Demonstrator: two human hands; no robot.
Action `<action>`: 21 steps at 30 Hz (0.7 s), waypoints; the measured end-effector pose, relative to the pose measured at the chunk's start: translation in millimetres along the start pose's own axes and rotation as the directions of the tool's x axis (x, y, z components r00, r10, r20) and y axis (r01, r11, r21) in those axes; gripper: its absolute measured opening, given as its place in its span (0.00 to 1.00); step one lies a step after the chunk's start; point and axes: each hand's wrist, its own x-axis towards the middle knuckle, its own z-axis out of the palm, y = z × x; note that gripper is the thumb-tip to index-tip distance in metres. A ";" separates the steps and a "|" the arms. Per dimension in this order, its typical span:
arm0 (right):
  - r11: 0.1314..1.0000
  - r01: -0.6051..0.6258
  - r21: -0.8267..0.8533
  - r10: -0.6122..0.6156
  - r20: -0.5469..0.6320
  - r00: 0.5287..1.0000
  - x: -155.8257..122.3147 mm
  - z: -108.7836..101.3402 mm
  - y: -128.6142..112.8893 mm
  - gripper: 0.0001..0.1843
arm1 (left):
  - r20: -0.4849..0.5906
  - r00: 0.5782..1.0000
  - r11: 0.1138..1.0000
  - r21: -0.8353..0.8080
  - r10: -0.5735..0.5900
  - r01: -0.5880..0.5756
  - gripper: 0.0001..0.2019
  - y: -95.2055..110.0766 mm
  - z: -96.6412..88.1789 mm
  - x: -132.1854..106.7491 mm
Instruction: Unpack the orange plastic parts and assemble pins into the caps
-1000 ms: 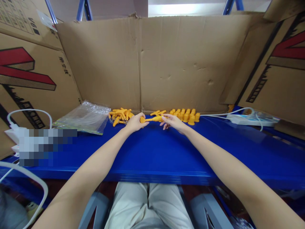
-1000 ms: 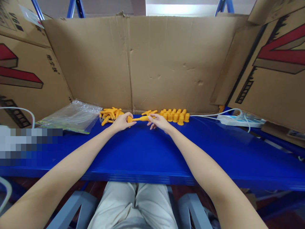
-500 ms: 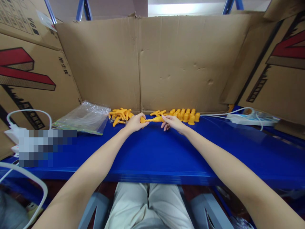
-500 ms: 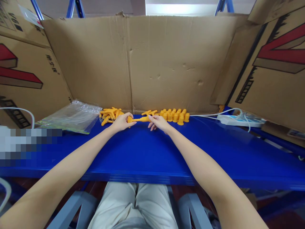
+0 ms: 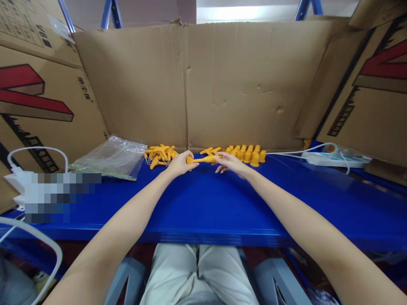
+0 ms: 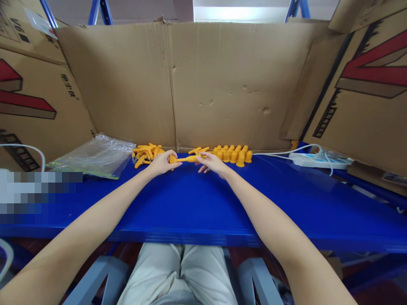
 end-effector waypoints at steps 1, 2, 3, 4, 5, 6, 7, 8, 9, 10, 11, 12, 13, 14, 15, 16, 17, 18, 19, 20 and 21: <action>1.000 0.001 0.006 -0.001 0.008 1.000 -0.4 -0.5 0.0 0.21 | -0.002 1.000 1.000 -0.001 0.000 0.000 0.14 0.2 -0.1 -0.1; 1.000 0.003 0.010 -0.003 0.014 1.000 -0.5 -1.0 0.3 0.23 | -0.005 1.000 1.000 0.000 0.002 -0.002 0.14 0.5 -0.3 -0.2; 1.000 0.008 0.010 -0.008 0.019 1.000 -0.3 -1.3 0.9 0.22 | -0.011 1.000 1.000 0.003 0.006 -0.006 0.14 0.6 -0.4 -0.4; 1.000 0.015 0.007 -0.015 0.023 1.000 0.1 -1.5 1.5 0.20 | -0.016 1.000 1.000 0.008 0.009 -0.009 0.14 0.7 -0.5 -0.6; 1.000 0.022 0.001 -0.022 0.024 0.999 0.6 -1.5 2.2 0.17 | -0.021 1.000 1.000 0.012 0.015 -0.014 0.14 0.7 -0.6 -0.8; 1.000 0.027 -0.007 -0.026 0.022 0.999 1.2 -1.2 2.7 0.15 | -0.024 1.000 1.000 0.015 0.018 -0.018 0.14 0.6 -0.6 -0.9; 1.000 0.028 -0.013 -0.028 0.015 1.000 1.7 -0.7 3.1 0.13 | -0.025 0.999 1.000 0.018 0.021 -0.021 0.14 0.4 -0.6 -1.0; 1.000 0.024 -0.019 -0.024 0.005 1.000 2.0 0.0 3.2 0.13 | -0.025 0.999 1.000 0.022 0.022 -0.022 0.14 0.2 -0.6 -1.1; 1.000 0.015 -0.021 -0.015 -0.005 1.000 2.3 0.8 3.0 0.14 | -0.025 0.999 0.999 0.027 0.022 -0.022 0.14 0.0 -0.6 -1.1; 1.000 0.005 -0.021 -0.005 -0.014 1.000 2.4 1.8 2.7 0.14 | -0.026 0.999 0.999 0.031 0.024 -0.023 0.14 -0.3 -0.5 -1.1; 1.000 -0.007 -0.022 0.006 -0.020 1.000 2.3 2.8 2.1 0.15 | -0.026 0.999 0.999 0.034 0.025 -0.024 0.14 -0.4 -0.4 -1.1; 1.000 -0.018 -0.024 0.018 -0.027 0.999 2.2 3.8 1.4 0.17 | -0.026 0.999 0.999 0.035 0.027 -0.026 0.14 -0.5 -0.3 -1.0; 0.999 -0.033 -0.028 0.032 -0.035 0.999 1.9 4.7 0.6 0.18 | -0.025 0.999 0.999 0.033 0.030 -0.029 0.14 -0.5 -0.3 -0.9; 0.998 -0.050 -0.034 0.048 -0.045 0.998 1.6 5.4 -0.2 0.20 | -0.022 0.999 0.999 0.029 0.030 -0.029 0.14 -0.4 -0.3 -0.8; 0.997 -0.067 -0.040 0.065 -0.055 0.996 1.2 5.9 -1.1 0.22 | -0.019 0.999 0.999 0.024 0.029 -0.029 0.14 -0.2 -0.3 -0.8; 0.995 -0.085 -0.046 0.082 -0.065 0.995 0.6 6.2 -2.1 0.23 | -0.016 1.000 0.999 0.018 0.027 -0.026 0.14 0.0 -0.4 -0.7; 0.994 -0.098 -0.048 0.094 -0.071 0.993 0.0 6.0 -3.0 0.24 | -0.012 1.000 1.000 0.013 0.023 -0.023 0.14 0.2 -0.6 -0.6; 0.994 -0.102 -0.044 0.099 -0.070 0.993 -0.8 5.5 -3.8 0.24 | -0.007 1.000 1.000 0.007 0.018 -0.018 0.14 0.3 -0.7 -0.5; 0.994 -0.100 -0.033 0.098 -0.058 0.993 -1.5 4.7 -4.4 0.23 | -0.003 1.000 1.000 0.002 0.013 -0.013 0.14 0.3 -0.9 -0.4; 0.996 -0.093 -0.013 0.092 -0.037 0.995 -2.3 3.5 -4.9 0.21 | 0.001 1.000 1.000 -0.004 0.007 -0.007 0.14 0.2 -0.9 -0.2; 0.996 -0.084 0.014 0.084 -0.010 0.996 -2.9 2.1 -5.0 0.18 | 0.004 1.000 1.000 -0.010 0.002 -0.002 0.14 0.0 -1.0 0.0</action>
